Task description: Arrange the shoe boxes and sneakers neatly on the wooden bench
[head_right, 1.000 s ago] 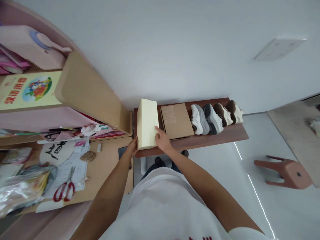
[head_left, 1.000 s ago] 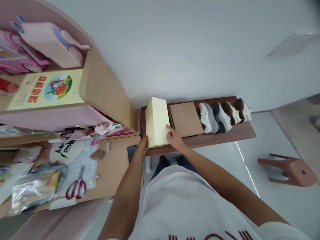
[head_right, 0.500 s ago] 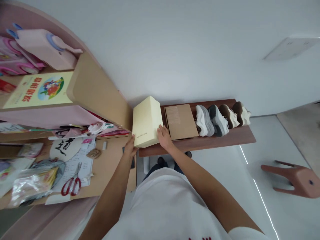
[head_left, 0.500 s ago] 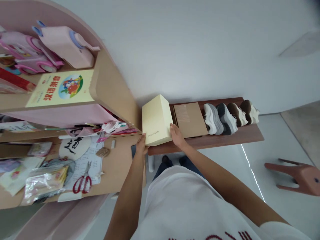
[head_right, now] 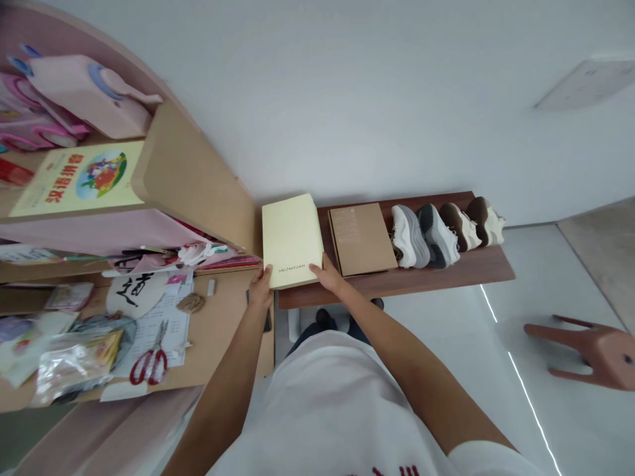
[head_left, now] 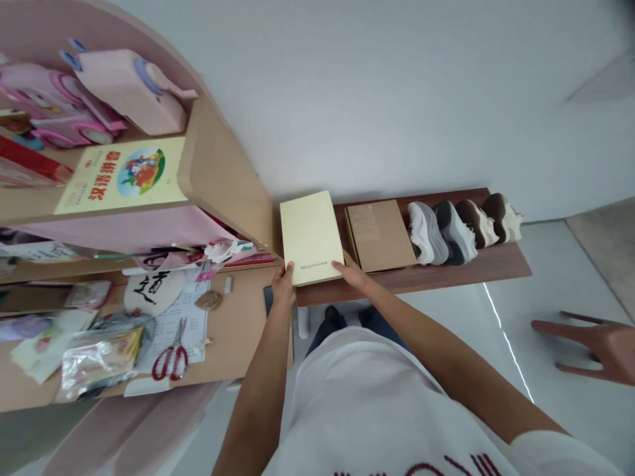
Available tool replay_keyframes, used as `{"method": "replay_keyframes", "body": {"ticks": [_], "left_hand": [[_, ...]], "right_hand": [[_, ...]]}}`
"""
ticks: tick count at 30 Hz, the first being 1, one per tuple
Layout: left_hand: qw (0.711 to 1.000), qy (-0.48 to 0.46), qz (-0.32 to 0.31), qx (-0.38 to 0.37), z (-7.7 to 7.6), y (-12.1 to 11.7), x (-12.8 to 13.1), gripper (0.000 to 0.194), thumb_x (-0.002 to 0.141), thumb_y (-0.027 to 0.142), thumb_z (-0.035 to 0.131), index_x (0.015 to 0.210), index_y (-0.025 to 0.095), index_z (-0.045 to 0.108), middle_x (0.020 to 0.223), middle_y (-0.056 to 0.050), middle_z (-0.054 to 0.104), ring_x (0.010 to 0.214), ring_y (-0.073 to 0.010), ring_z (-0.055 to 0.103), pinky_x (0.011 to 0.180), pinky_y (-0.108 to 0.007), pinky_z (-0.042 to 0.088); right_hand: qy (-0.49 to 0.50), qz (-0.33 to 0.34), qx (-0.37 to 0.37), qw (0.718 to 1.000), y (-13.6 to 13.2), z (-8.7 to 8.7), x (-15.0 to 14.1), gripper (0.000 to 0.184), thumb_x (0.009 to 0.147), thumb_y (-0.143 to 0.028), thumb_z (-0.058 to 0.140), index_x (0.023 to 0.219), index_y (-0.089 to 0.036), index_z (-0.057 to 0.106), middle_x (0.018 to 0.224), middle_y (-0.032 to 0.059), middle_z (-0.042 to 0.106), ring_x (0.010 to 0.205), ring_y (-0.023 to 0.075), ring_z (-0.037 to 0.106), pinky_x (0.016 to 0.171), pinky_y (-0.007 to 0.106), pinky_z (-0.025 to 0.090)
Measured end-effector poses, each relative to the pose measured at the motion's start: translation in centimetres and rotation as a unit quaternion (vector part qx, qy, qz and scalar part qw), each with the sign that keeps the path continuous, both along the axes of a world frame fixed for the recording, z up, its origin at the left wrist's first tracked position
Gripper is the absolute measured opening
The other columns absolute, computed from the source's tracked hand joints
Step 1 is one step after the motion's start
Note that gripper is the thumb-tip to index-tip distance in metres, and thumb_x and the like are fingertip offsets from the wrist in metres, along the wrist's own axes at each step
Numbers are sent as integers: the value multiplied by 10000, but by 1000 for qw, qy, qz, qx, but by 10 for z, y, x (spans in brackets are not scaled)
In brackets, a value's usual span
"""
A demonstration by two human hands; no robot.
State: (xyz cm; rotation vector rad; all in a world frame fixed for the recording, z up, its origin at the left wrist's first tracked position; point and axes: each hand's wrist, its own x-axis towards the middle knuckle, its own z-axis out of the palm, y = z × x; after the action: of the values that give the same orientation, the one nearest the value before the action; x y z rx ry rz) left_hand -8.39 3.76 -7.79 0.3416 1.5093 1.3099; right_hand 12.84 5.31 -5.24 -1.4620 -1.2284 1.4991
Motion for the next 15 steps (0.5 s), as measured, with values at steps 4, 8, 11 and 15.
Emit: {"method": "replay_keyframes", "body": {"ticks": [4, 8, 11, 15], "left_hand": [[1000, 2, -6, 9, -5, 5, 1, 378, 894, 322, 769, 1247, 197, 718, 1249, -98, 755, 1157, -231, 721, 1022, -370, 584], [1000, 11, -12, 19, -10, 11, 1, 368, 904, 314, 752, 1257, 219, 712, 1294, -85, 737, 1185, -213, 706, 1037, -354, 568], [999, 41, -20, -2, -15, 12, 3, 385, 917, 340, 732, 1283, 228, 692, 1335, -82, 716, 1213, -204, 692, 1029, -343, 567], [999, 44, -19, -13, -21, 10, 6, 407, 907, 342, 743, 1289, 214, 684, 1338, -93, 714, 1217, -200, 689, 1025, -336, 564]], "right_hand": [[19, -14, -20, 1000, 5, -9, -2, 655, 882, -300, 586, 1523, -235, 469, 1482, 81, 609, 1372, 254, 543, 1226, 470, 335], [27, -28, -45, 998, 12, -20, -5, 669, 867, -278, 592, 1521, -236, 460, 1452, 78, 634, 1352, 248, 558, 1215, 481, 349], [25, -31, -64, 997, 16, -30, -4, 657, 859, -266, 588, 1505, -224, 477, 1404, 87, 666, 1330, 252, 574, 1203, 491, 363], [21, -31, -74, 997, 15, -40, -2, 621, 862, -273, 586, 1476, -211, 514, 1378, 93, 682, 1320, 254, 581, 1206, 504, 355]]}}
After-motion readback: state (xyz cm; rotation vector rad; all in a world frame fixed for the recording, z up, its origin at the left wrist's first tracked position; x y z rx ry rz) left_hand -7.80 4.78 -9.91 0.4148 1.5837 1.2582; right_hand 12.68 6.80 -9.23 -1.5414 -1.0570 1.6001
